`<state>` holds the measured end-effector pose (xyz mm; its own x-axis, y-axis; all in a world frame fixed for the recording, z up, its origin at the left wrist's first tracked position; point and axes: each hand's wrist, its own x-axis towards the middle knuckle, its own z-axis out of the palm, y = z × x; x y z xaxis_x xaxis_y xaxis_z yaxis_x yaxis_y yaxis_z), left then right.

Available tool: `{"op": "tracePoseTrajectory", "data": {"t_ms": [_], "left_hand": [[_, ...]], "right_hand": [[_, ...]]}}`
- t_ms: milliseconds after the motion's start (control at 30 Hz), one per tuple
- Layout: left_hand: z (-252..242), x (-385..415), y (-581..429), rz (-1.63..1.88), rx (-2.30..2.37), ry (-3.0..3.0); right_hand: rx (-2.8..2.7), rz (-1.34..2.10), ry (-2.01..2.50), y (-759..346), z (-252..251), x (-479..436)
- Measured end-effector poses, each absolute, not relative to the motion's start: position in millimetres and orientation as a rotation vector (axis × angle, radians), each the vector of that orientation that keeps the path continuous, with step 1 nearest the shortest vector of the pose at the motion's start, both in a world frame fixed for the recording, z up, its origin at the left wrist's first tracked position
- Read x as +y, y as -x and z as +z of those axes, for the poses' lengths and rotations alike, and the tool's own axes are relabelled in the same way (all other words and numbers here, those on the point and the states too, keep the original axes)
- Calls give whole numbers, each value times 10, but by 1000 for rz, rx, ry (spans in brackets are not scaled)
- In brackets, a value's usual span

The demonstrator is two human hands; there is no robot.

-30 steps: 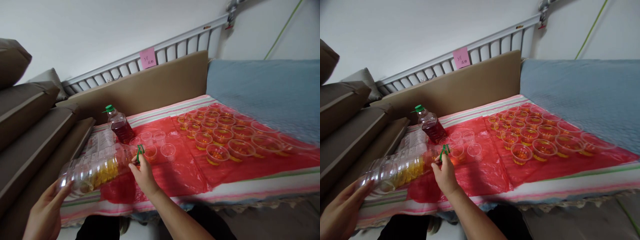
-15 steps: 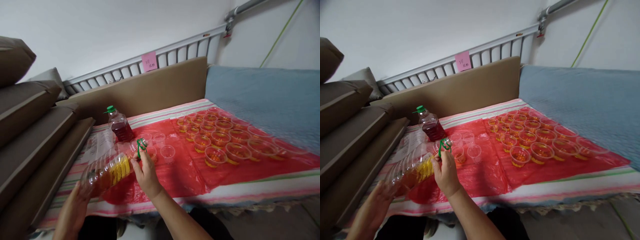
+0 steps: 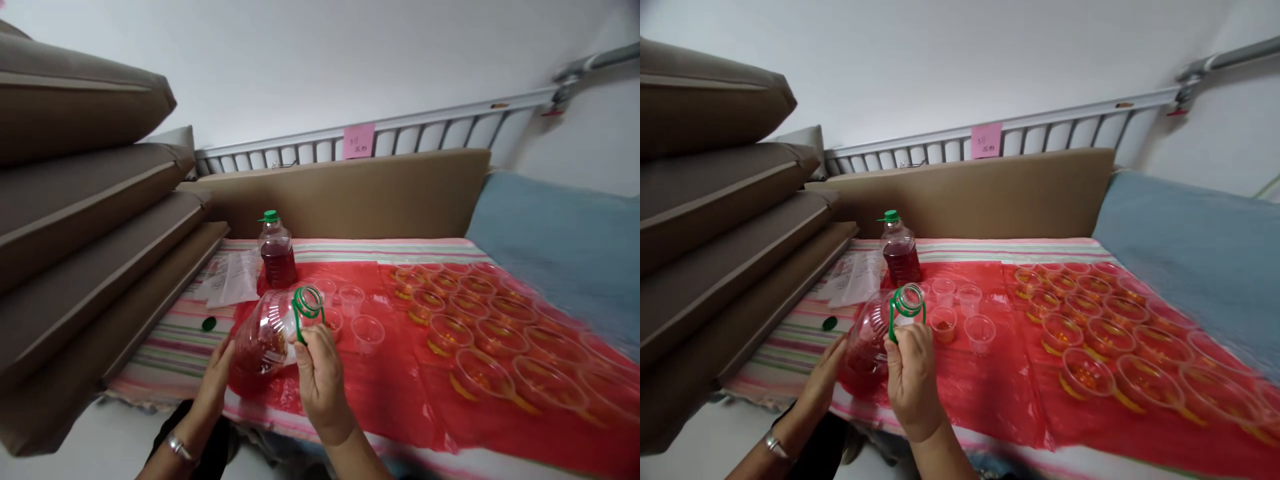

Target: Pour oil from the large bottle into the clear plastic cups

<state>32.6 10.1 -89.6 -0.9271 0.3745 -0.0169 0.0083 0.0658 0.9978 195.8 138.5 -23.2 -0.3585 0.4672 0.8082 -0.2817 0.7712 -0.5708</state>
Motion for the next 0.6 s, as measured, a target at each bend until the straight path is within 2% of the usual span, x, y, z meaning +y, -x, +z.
{"op": "tracePoseTrajectory", "data": {"t_ms": [133,200,267,333,433,600], "left_hand": [[-404,8,-399,1853,2190,-850],[-135,49,-455,1437,2302,-1576],[49,110,-484,1162,2315,-1921],[114,146,-460,1073,2316,-2044],[23,110,-312,1121,2351,-2055],[-203,-90,49,1223,2472,-1912]], "right_hand": [[-1838,779,122,-1943,-226,1330],[-1889,773,74,-1943,-185,1256],[-1947,784,21,-1950,-118,1164],[-1979,793,-24,-1967,-44,1100],[-1969,743,11,-2027,8,1156],[-1935,647,572,-2169,-250,1587]]}}
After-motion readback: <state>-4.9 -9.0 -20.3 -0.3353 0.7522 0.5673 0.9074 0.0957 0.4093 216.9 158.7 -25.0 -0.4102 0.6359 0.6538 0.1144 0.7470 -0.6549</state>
